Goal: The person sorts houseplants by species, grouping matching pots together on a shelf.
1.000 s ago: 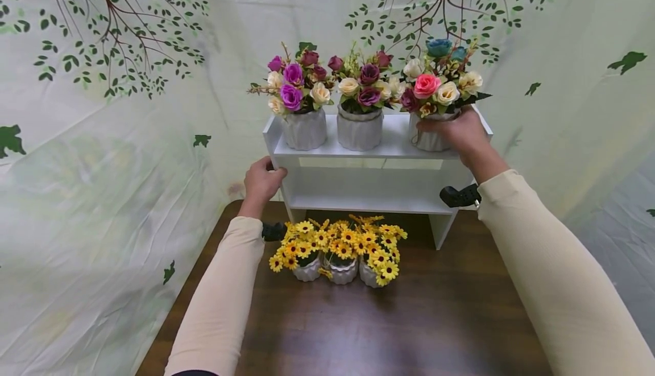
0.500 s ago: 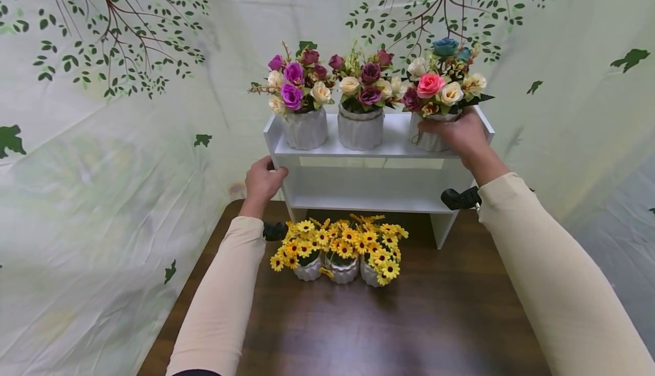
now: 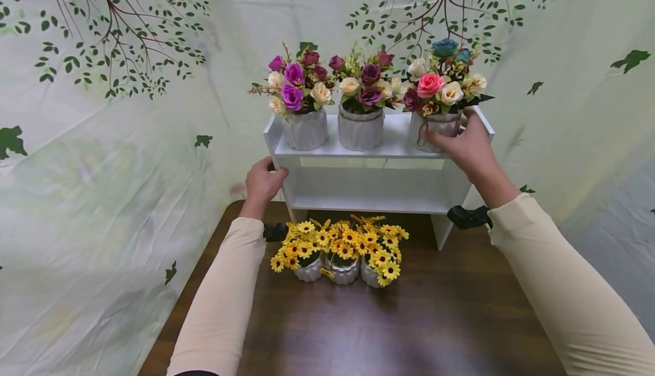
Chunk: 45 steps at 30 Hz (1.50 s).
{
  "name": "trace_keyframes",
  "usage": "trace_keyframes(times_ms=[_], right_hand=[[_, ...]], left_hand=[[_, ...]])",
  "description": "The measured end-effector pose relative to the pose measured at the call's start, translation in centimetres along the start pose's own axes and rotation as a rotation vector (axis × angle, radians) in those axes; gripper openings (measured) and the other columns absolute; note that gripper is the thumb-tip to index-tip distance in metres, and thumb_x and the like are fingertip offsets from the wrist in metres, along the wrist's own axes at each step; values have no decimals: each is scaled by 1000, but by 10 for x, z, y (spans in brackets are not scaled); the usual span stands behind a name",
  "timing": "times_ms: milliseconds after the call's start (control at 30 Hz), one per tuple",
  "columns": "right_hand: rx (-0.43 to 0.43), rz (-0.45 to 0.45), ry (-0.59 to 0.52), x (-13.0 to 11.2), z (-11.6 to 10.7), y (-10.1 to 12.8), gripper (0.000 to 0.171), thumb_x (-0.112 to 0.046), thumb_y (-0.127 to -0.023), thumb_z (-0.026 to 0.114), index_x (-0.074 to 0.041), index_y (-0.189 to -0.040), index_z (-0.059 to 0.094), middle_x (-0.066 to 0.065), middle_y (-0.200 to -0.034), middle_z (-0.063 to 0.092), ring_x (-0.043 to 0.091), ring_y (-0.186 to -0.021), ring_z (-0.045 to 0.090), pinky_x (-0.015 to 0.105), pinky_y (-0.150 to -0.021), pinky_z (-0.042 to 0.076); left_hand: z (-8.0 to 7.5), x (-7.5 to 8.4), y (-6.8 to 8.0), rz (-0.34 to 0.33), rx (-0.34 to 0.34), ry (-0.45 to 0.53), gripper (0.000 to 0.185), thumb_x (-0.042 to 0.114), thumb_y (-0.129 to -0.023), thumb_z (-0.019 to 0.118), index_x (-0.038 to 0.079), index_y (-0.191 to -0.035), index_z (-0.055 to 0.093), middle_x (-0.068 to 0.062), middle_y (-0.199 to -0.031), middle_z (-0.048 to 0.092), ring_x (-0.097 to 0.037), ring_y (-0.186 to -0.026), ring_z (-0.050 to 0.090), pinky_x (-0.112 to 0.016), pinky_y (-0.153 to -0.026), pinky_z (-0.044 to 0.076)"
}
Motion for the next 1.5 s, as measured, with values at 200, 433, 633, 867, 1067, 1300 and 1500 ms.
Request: trace_keyframes(times_ms=[200,433,633,867,1067,1300,1500], right_hand=[[318,-274,74,12,5,54,68,-19,-86,72,0,-144,42,21,-146,45,32,-133,45,40,-107,43],[386,-625,54,64,26,94,18,3,-81,69,6,-99,68,20,-96,69,1,-93,57,8,-81,43],[167,-567,116,130,52,116,12,5,-80,71,-4,-88,70,8,-80,68,-3,-70,53,12,-63,45],[-384,-102,246,194,88,128,15,-10,-92,65,-6,-106,68,4,-93,72,7,-78,61,24,-64,50],[-493,32,278,223,119,136,45,-14,-83,74,3,-122,58,13,-103,68,21,-88,63,35,-71,53],[-442,146,93,241,156,143,80,-11,-77,81,10,-140,38,28,-127,60,37,-110,64,45,-86,56],[-328,145,-4,245,178,143,90,-17,-75,83,3,-147,33,25,-141,50,39,-128,53,55,-104,46]], left_hand=[[3,0,-1,-6,-12,5,45,25,-91,58,6,-132,61,-16,-129,65,-35,-116,63,-51,-96,52],[1,0,-1,-6,-9,-11,45,24,-90,58,7,-131,61,-16,-129,66,-35,-115,63,-49,-94,53],[-7,2,-3,46,-51,-19,43,21,-90,58,2,-129,59,-20,-125,66,-36,-104,66,-43,-82,56],[-6,3,-2,78,-93,64,48,31,-98,55,4,-138,53,-20,-139,58,-38,-123,59,-52,-98,51],[2,7,-4,111,-19,146,40,28,-98,56,6,-131,58,-20,-132,62,-36,-118,62,-52,-96,52],[5,5,-3,102,39,174,36,23,-97,55,4,-127,60,-20,-122,66,-34,-105,63,-47,-87,52],[8,3,-3,101,47,199,33,19,-96,55,5,-126,59,-19,-124,65,-34,-111,64,-48,-89,53]])
Point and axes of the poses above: each hand's wrist, its own y-axis away from the middle knuckle, its own z-axis out of the palm, x = y × z, the point moved 2 cm from there along -y, towards the middle knuckle
